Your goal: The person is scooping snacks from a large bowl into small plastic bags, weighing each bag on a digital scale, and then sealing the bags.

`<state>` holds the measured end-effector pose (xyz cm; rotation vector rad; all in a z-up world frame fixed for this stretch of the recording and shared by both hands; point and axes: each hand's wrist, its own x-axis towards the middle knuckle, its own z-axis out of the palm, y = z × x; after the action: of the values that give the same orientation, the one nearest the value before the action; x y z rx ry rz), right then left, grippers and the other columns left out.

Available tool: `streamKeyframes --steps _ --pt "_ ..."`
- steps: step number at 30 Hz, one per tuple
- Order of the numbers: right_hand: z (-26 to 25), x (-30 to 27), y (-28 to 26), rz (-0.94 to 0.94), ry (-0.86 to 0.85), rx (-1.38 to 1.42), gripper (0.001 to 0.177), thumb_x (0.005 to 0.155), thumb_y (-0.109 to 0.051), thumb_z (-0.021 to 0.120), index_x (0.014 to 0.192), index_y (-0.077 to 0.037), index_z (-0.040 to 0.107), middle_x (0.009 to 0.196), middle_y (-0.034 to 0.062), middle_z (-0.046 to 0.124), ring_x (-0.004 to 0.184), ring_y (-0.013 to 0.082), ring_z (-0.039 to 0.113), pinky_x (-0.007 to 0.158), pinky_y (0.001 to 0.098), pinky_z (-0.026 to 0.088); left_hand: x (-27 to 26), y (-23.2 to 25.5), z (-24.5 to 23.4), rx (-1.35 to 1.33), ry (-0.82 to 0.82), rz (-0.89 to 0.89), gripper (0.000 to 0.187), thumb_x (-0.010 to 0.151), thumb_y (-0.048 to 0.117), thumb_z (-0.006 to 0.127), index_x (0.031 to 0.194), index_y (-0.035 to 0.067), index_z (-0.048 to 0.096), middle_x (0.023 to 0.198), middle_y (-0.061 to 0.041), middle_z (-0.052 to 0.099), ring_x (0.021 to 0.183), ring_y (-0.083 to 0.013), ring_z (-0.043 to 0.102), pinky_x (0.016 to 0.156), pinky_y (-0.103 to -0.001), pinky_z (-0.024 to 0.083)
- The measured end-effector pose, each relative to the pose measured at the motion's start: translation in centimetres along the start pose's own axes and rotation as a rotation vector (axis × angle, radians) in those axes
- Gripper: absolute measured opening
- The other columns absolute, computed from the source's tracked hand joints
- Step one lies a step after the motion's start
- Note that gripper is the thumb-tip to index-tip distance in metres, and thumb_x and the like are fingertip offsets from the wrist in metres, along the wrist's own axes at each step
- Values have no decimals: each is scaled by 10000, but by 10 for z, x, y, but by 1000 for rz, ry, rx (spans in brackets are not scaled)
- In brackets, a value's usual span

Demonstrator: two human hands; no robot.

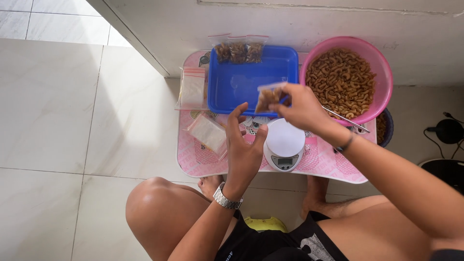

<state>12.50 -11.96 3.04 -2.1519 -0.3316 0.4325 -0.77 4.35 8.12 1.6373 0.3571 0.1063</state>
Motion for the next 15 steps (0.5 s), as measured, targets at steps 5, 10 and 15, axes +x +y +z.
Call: streamKeyframes --steps 5,10,15 --pt "22 63 23 43 183 -49 75 941 -47 675 953 24 654 667 139 692 496 169 679 433 285 532 -1 -9 3 11 -26 19 525 915 163 676 1404 118 492 1358 -137 550 1295 -338 512 1051 -434 435" --pt "44 90 31 77 300 105 225 1026 -37 577 1140 154 546 920 269 677 688 233 746 564 364 647 -1 -12 6 14 -76 -14 459 901 153 681 1338 127 543 1300 -116 600 1244 -303 564 1023 -387 463" --pt "47 117 55 89 430 -9 157 1013 -42 608 1069 101 575 947 291 618 907 453 714 642 507 629 3 -11 2 7 -86 -15 398 911 141 667 1295 128 563 1243 -95 645 1167 -280 605 961 -368 492"
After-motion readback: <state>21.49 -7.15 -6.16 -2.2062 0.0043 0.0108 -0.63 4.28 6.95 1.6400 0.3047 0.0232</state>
